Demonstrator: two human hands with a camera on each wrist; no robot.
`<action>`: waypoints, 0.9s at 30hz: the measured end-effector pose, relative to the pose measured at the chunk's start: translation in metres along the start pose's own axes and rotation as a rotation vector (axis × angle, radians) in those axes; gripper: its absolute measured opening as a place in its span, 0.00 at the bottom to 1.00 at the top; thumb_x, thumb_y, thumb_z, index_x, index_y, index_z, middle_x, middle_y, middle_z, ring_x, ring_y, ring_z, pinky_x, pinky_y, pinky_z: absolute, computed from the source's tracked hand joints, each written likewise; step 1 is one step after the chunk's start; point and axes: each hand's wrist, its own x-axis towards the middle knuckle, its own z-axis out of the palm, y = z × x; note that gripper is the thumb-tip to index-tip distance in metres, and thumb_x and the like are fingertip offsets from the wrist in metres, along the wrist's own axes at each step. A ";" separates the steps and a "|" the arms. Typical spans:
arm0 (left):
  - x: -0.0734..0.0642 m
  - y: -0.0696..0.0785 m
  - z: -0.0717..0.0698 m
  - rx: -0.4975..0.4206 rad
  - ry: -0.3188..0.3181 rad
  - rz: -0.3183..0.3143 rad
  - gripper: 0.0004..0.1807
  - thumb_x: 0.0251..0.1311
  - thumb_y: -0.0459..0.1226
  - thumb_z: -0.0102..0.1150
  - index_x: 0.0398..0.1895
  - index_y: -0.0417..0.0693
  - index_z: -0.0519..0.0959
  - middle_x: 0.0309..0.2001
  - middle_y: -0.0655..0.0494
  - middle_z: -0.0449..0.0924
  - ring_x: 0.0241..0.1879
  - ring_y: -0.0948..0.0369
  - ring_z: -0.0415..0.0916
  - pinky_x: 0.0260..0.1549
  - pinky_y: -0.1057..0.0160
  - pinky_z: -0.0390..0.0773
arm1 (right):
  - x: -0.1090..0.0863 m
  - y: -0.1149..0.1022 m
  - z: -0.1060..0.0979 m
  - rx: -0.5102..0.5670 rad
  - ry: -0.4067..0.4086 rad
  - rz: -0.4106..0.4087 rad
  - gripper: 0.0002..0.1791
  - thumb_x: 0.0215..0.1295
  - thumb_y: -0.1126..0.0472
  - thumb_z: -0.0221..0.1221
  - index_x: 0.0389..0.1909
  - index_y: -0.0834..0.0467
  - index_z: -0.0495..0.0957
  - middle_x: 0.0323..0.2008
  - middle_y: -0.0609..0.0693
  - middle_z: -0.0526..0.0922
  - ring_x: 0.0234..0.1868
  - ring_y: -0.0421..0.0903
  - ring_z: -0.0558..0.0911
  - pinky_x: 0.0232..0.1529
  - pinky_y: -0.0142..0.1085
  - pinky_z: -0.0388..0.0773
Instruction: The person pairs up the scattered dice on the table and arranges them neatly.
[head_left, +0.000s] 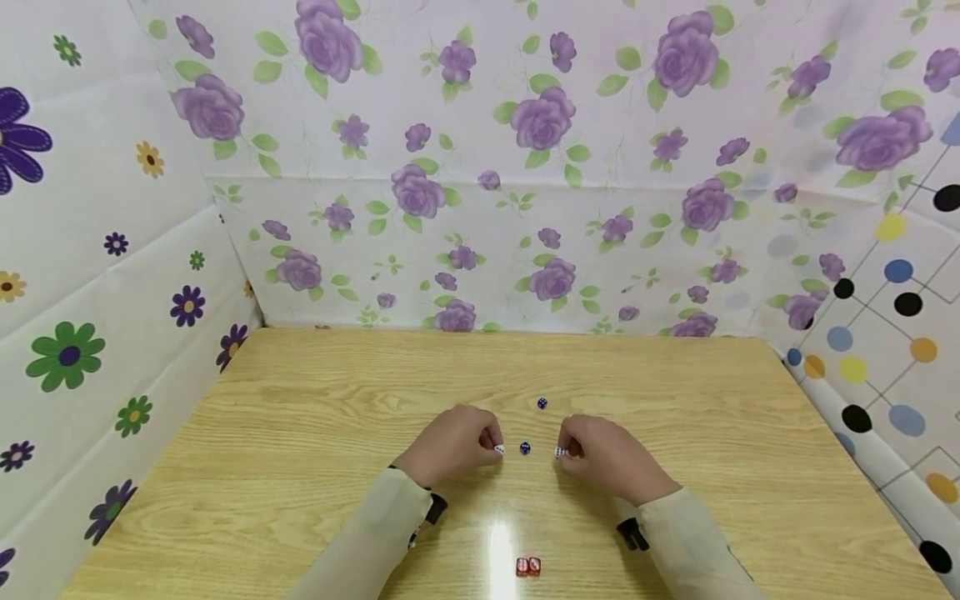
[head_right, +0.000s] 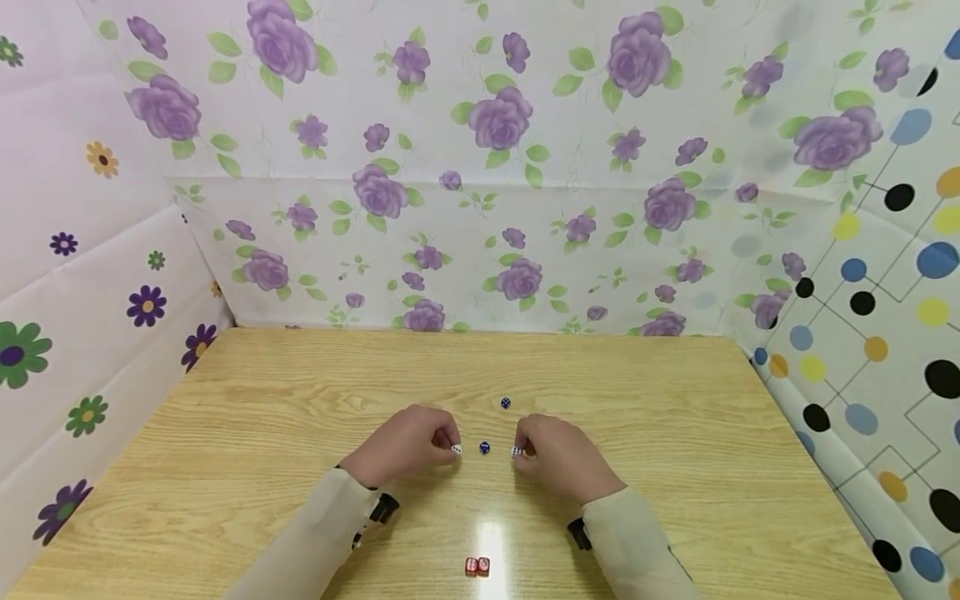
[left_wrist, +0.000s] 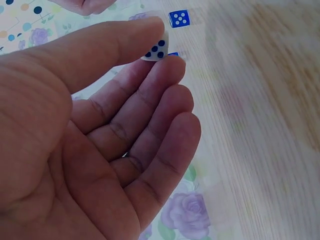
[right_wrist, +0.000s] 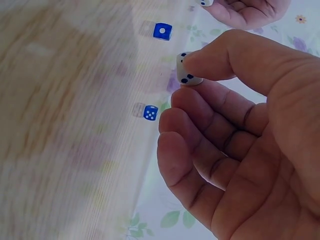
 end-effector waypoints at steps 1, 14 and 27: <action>0.000 0.000 0.000 -0.001 -0.001 0.000 0.04 0.52 0.38 0.68 0.28 0.55 0.80 0.27 0.68 0.77 0.26 0.70 0.73 0.29 0.69 0.74 | 0.000 0.000 0.000 0.002 0.000 -0.002 0.09 0.54 0.56 0.67 0.25 0.46 0.75 0.22 0.36 0.71 0.23 0.35 0.69 0.27 0.31 0.68; -0.001 0.000 0.003 0.086 -0.010 0.019 0.04 0.52 0.40 0.68 0.28 0.57 0.81 0.26 0.70 0.75 0.26 0.72 0.72 0.30 0.69 0.74 | -0.001 -0.002 0.002 0.008 -0.033 -0.024 0.08 0.55 0.55 0.67 0.26 0.46 0.76 0.22 0.34 0.72 0.23 0.34 0.70 0.27 0.30 0.69; -0.001 0.001 0.007 0.098 -0.066 -0.003 0.05 0.52 0.41 0.68 0.26 0.60 0.79 0.25 0.72 0.74 0.25 0.72 0.71 0.30 0.68 0.74 | -0.003 -0.002 0.003 0.047 -0.131 -0.065 0.08 0.58 0.56 0.65 0.25 0.45 0.75 0.22 0.35 0.72 0.23 0.35 0.70 0.27 0.31 0.69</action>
